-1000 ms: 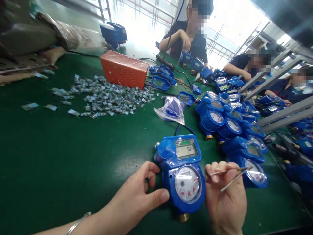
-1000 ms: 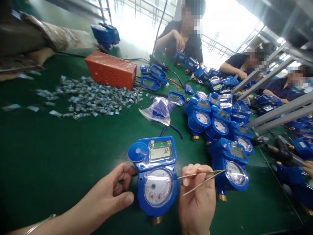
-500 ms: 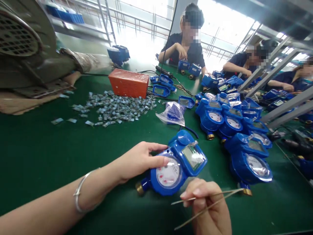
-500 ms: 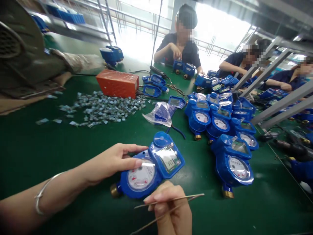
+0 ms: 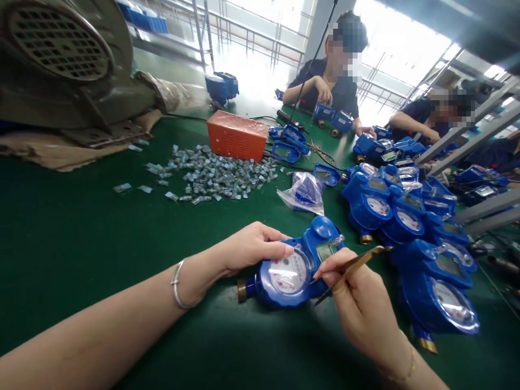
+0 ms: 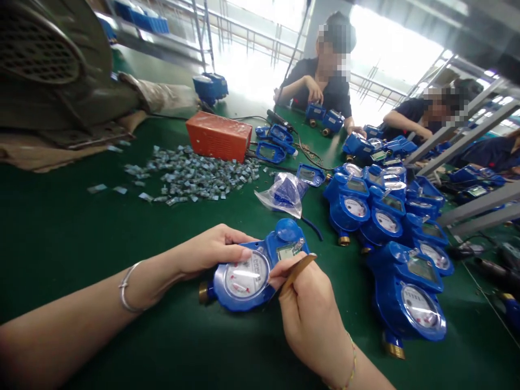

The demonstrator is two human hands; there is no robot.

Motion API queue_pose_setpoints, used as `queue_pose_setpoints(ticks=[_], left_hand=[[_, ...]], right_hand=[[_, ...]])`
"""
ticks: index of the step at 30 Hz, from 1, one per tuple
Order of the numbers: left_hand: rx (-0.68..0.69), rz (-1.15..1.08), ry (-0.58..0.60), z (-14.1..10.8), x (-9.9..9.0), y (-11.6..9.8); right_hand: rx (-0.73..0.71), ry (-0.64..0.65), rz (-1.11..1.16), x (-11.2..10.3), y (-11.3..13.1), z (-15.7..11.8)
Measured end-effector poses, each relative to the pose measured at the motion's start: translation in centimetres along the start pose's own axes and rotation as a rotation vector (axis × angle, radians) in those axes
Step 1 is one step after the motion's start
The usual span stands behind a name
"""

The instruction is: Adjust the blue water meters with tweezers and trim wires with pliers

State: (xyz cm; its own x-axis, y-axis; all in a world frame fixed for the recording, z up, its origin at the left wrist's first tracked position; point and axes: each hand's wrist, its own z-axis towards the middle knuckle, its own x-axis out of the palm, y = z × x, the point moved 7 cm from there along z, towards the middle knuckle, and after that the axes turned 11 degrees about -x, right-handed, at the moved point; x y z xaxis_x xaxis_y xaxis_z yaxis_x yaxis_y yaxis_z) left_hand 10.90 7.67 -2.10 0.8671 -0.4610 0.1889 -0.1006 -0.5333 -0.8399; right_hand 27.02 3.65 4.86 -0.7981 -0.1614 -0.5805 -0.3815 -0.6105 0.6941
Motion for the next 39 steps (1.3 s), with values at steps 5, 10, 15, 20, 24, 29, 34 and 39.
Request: queue_pose_setpoints(ticks=[5, 10, 15, 20, 24, 29, 34, 39], left_hand=[[-0.002, 0.02, 0.017, 0.2, -0.2, 0.2], [0.009, 0.047, 0.048, 0.3, 0.0, 0.3], [0.016, 0.011, 0.064, 0.5, 0.0, 0.3], [0.011, -0.035, 0.055, 0.6, -0.1, 0.7], [0.012, -0.055, 0.051, 0.5, -0.1, 0.6], [0.004, -0.113, 0.056, 0.7, -0.1, 0.6], [-0.001, -0.156, 0.045, 0.7, -0.2, 0.7], [-0.009, -0.142, 0.043, 0.5, -0.1, 0.6]], right_hand=[[0.046, 0.066, 0.07, 0.3, -0.6, -0.1], [-0.007, 0.086, 0.115, 0.4, -0.8, -1.0], [-0.008, 0.109, 0.096, 0.4, -0.7, -0.8], [0.017, 0.161, 0.084, 0.5, -0.5, -0.2], [-0.056, 0.201, 0.071, 0.6, -0.1, -0.1], [-0.14, 0.249, 0.068, 0.7, 0.4, 0.6], [-0.142, 0.28, 0.045, 0.7, 0.8, 1.6], [-0.168, 0.341, 0.052, 1.0, 1.0, 1.7]])
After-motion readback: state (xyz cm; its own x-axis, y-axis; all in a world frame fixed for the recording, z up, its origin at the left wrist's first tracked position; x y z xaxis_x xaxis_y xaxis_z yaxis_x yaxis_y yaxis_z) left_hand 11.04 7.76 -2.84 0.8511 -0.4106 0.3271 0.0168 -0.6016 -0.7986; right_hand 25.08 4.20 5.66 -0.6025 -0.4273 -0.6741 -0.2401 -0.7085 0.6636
